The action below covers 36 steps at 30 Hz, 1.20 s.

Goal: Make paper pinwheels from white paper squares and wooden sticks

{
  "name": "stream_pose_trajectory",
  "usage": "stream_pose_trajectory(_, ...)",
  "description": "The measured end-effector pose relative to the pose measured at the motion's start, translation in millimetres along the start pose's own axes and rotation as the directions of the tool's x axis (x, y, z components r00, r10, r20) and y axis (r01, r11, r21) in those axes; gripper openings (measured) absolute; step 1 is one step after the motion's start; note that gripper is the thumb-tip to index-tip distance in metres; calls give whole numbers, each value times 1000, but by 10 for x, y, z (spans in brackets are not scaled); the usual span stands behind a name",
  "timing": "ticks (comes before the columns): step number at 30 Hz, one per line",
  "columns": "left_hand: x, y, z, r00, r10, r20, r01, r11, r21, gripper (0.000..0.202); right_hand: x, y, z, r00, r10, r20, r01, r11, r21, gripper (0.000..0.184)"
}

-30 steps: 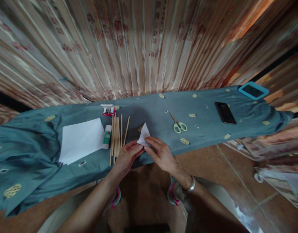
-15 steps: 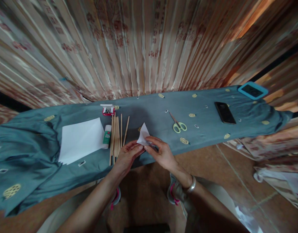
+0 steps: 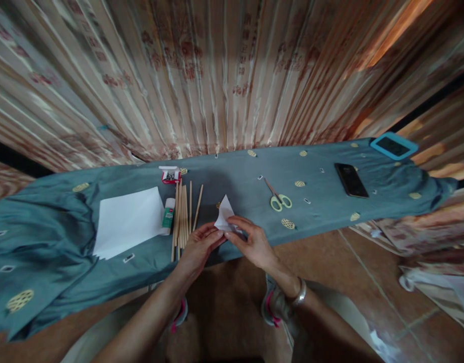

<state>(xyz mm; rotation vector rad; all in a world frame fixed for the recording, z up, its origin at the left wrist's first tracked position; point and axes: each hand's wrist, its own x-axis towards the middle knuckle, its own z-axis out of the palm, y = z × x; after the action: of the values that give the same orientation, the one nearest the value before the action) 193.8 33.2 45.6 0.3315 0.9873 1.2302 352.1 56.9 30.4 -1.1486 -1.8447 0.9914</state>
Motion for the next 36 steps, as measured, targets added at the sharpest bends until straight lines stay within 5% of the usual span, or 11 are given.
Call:
stream_pose_trajectory(7, -20, 6, 15, 1000, 5, -28, -5, 1000, -6, 41, 23, 15, 20, 999, 28, -42, -26, 998, 59, 28)
stream_pose_trajectory(13, -14, 13, 0, 999, 36, -28, -33, 995, 89, 44, 53, -96, -110, 990, -118, -74, 94, 959, -267, 23)
stream_pose_trajectory(17, 12, 31, 10, 993, 100, -58, -90, 983, 162, 46, 71, -136, -190, 990, -110, -83, 83, 955, -283, 25)
stream_pose_trajectory(25, 71, 155, -11, 983, 149, -105, -128, 974, 185, 37, 97, -90, -274, 958, 176, -226, -141, 976, 165, 25)
stream_pose_trajectory(29, 100, 236, -70, 972, 148, -180, -127, 984, 124, 29, 146, -56, -376, 897, 342, -280, -197, 876, 441, 25)
stream_pose_trajectory(36, 84, 311, -74, 976, 99, -195, -88, 994, 65, 23, 184, -30, -430, 834, 532, -146, -286, 643, 710, 33)
